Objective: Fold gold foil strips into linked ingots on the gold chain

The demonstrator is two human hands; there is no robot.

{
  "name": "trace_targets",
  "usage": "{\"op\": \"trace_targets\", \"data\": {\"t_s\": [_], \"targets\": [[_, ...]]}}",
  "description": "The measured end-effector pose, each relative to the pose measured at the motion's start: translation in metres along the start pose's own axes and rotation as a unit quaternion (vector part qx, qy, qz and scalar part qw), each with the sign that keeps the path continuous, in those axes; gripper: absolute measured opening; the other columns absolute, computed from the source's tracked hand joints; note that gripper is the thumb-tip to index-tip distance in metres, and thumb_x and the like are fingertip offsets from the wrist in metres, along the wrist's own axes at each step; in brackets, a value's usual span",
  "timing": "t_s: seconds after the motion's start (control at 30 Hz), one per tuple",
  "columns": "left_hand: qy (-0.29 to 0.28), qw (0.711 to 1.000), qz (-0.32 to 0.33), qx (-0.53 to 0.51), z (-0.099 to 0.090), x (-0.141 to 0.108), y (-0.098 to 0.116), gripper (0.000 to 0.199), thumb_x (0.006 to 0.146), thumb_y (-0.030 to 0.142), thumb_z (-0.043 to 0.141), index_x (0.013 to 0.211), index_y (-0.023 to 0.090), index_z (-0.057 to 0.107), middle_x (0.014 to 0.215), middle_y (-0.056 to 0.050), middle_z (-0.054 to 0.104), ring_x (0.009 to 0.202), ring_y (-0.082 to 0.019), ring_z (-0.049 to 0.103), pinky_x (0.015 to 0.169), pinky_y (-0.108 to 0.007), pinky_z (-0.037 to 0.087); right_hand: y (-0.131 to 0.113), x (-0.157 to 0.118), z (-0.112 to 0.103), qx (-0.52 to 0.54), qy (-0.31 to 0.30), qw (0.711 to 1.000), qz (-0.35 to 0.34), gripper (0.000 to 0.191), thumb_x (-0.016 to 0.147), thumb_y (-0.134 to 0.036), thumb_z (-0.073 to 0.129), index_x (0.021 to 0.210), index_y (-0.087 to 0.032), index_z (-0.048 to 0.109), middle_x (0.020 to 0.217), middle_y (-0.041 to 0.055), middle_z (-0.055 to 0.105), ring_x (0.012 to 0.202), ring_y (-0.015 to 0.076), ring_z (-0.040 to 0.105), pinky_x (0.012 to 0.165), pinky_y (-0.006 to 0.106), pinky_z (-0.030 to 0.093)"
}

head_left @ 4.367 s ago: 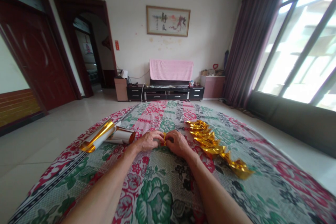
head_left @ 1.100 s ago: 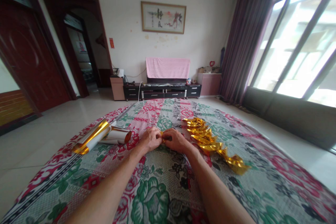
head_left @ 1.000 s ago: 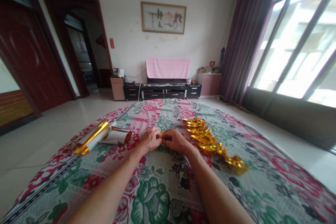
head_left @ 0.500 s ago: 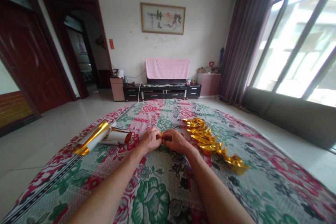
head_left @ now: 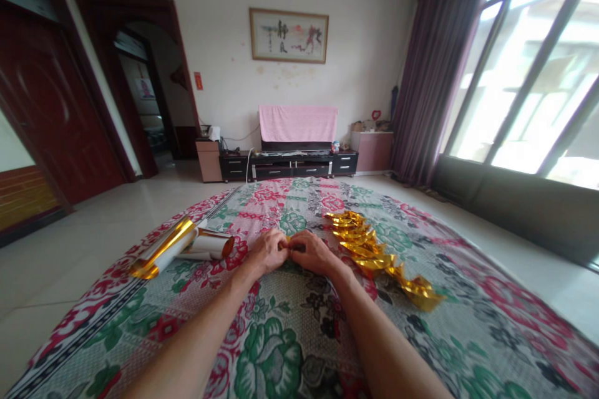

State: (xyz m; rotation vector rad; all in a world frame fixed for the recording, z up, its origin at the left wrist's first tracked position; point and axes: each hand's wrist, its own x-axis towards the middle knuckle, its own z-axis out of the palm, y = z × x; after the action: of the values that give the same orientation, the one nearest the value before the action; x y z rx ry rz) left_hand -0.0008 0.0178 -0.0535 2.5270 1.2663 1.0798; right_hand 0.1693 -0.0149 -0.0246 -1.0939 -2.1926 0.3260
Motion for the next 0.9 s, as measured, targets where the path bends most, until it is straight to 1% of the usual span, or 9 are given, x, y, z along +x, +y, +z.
{"op": "trace_targets", "data": {"t_s": [0.17, 0.4, 0.67, 0.8, 0.9], "targets": [[-0.004, 1.000, 0.001, -0.003, -0.0003, 0.0003, 0.0000, 0.007, 0.063, 0.013, 0.055, 0.068, 0.018, 0.058, 0.078, -0.003, 0.060, 0.081, -0.015, 0.056, 0.078, -0.029, 0.045, 0.0011, 0.0015, 0.0027, -0.013, -0.001, 1.000, 0.011, 0.022, 0.068, -0.019, 0.056, 0.085, -0.022, 0.069, 0.088, 0.0016, 0.067, 0.086, 0.0168, 0.057, 0.078, 0.025, 0.042], [-0.007, 1.000, -0.010, -0.006, 0.0007, 0.0013, -0.0010, 0.008, 0.063, 0.014, 0.056, 0.068, 0.018, 0.059, 0.079, -0.002, 0.060, 0.082, -0.016, 0.056, 0.079, -0.030, 0.045, -0.0001, 0.0004, 0.0019, -0.016, 0.000, 0.999, 0.032, 0.023, 0.068, -0.019, 0.058, 0.088, -0.023, 0.068, 0.091, 0.0016, 0.066, 0.086, 0.0162, 0.057, 0.078, 0.025, 0.042], [-0.017, 1.000, -0.015, -0.012, 0.0008, 0.0020, -0.0022, 0.007, 0.062, 0.015, 0.059, 0.068, 0.019, 0.059, 0.081, -0.003, 0.061, 0.082, -0.016, 0.056, 0.079, -0.029, 0.045, 0.0041, 0.0011, 0.0046, -0.012, 0.007, 1.000, 0.024, 0.019, 0.071, -0.019, 0.058, 0.086, -0.024, 0.068, 0.090, 0.0019, 0.066, 0.088, 0.0168, 0.056, 0.080, 0.027, 0.041], [-0.011, 1.000, -0.017, -0.005, 0.0014, 0.0021, -0.0023, 0.006, 0.062, 0.015, 0.059, 0.067, 0.018, 0.059, 0.080, -0.003, 0.061, 0.083, -0.016, 0.056, 0.080, -0.029, 0.045, 0.0053, 0.0014, 0.0051, -0.016, -0.003, 1.000, 0.021, 0.020, 0.071, -0.019, 0.058, 0.087, -0.024, 0.068, 0.090, 0.0019, 0.066, 0.088, 0.0168, 0.056, 0.080, 0.027, 0.041], [-0.020, 1.000, -0.018, -0.002, -0.0005, 0.0024, -0.0003, 0.005, 0.063, 0.015, 0.058, 0.066, 0.018, 0.059, 0.079, -0.003, 0.061, 0.083, -0.016, 0.057, 0.080, -0.029, 0.045, 0.0047, 0.0012, 0.0049, -0.020, -0.003, 1.000, 0.022, 0.020, 0.070, -0.020, 0.057, 0.087, -0.024, 0.068, 0.090, 0.0015, 0.065, 0.088, 0.0166, 0.056, 0.080, 0.027, 0.041]]}}
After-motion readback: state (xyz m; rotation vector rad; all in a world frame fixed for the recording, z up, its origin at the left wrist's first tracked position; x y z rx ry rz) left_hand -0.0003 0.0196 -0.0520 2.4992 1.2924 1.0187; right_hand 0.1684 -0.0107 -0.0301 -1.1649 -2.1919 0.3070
